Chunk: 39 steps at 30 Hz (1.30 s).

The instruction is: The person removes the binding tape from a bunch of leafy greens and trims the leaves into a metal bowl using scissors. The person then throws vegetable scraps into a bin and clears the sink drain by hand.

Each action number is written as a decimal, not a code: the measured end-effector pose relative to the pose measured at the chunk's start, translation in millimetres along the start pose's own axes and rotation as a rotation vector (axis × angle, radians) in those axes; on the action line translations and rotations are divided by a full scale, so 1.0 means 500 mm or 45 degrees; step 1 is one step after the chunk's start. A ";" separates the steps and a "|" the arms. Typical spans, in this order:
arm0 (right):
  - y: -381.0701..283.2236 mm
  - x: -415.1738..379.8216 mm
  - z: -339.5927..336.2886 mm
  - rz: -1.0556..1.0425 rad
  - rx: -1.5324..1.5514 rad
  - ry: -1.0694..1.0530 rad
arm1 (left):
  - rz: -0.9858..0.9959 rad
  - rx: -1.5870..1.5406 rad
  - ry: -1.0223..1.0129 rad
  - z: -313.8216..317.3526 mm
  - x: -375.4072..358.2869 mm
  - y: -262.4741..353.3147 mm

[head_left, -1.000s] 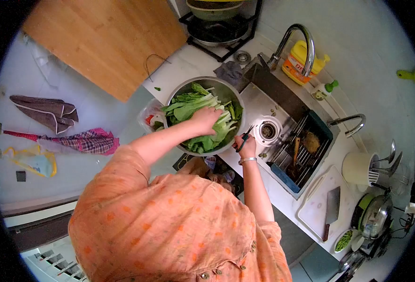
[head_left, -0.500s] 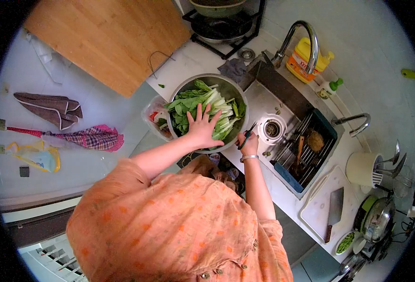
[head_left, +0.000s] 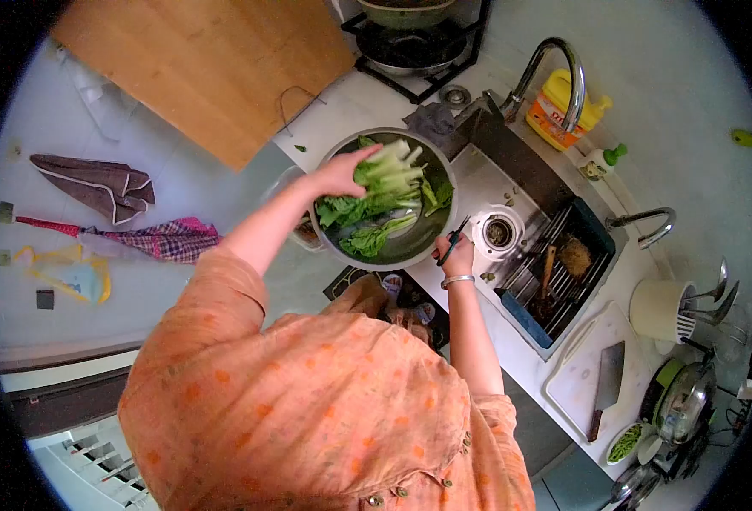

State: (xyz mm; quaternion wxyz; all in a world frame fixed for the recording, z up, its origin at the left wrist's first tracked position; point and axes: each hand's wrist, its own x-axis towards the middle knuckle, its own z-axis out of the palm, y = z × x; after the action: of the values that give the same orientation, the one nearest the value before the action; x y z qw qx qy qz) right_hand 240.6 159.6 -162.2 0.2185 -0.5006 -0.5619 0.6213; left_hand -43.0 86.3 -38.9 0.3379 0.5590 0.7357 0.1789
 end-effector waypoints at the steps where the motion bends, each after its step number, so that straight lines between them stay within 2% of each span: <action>1: -0.010 -0.006 -0.001 0.003 0.000 -0.002 | -0.020 -0.055 0.001 -0.016 -0.004 0.018; 3: -0.032 -0.017 -0.003 0.066 0.153 -0.026 | -0.104 -0.117 -0.061 -0.044 -0.009 0.020; 6: -0.039 -0.022 -0.003 0.010 0.112 -0.002 | 0.118 -0.211 -0.061 -0.046 0.003 -0.016; 7: -0.038 -0.022 -0.004 0.014 0.112 -0.003 | 0.115 -0.213 -0.063 -0.040 0.002 -0.013; 9: -0.038 -0.019 -0.007 -0.015 0.080 -0.021 | 0.005 0.195 -0.047 -0.020 -0.001 -0.003; 11: -0.034 -0.017 -0.006 0.008 0.119 -0.027 | -0.197 0.555 0.009 0.050 -0.001 -0.011; 15: -0.018 -0.008 -0.003 0.014 0.094 -0.001 | -0.275 0.706 -0.065 0.098 -0.046 0.076; 18: -0.037 -0.020 -0.007 0.099 0.180 -0.039 | -0.257 0.732 0.035 0.107 -0.062 0.089; 20: -0.033 -0.019 -0.007 0.100 0.164 -0.025 | -0.134 0.843 0.232 0.099 -0.077 0.095; 21: -0.028 -0.017 -0.008 0.109 0.149 -0.015 | -0.134 0.837 0.239 0.105 -0.081 0.088; 25: -0.035 -0.016 -0.007 0.116 0.229 -0.035 | 0.029 0.874 -0.192 0.136 -0.112 0.061; 27: -0.042 -0.021 -0.007 0.095 0.216 -0.034 | 0.066 0.790 -0.188 0.123 -0.105 0.063; 31: -0.041 -0.022 -0.019 0.054 0.187 -0.059 | 0.064 0.801 -0.115 0.053 -0.069 0.126; 33: -0.037 -0.019 -0.021 0.045 0.187 -0.060 | 0.123 0.634 0.140 0.046 -0.022 0.135; 34: -0.035 -0.017 -0.020 0.045 0.182 -0.064 | 0.119 0.629 0.143 0.066 -0.001 0.141; 36: -0.032 -0.012 -0.021 0.046 0.156 -0.062 | 0.277 0.567 0.289 0.132 0.051 0.149; 39: -0.036 -0.011 -0.022 0.044 0.117 -0.083 | 0.168 0.798 0.277 0.213 0.094 0.169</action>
State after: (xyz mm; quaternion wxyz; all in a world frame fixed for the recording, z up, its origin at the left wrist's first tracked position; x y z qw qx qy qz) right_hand 246.9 165.2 -142.0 0.2122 -0.4791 -0.5308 0.6661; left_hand 83.5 144.9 -74.1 0.0568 0.6598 0.7489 0.0239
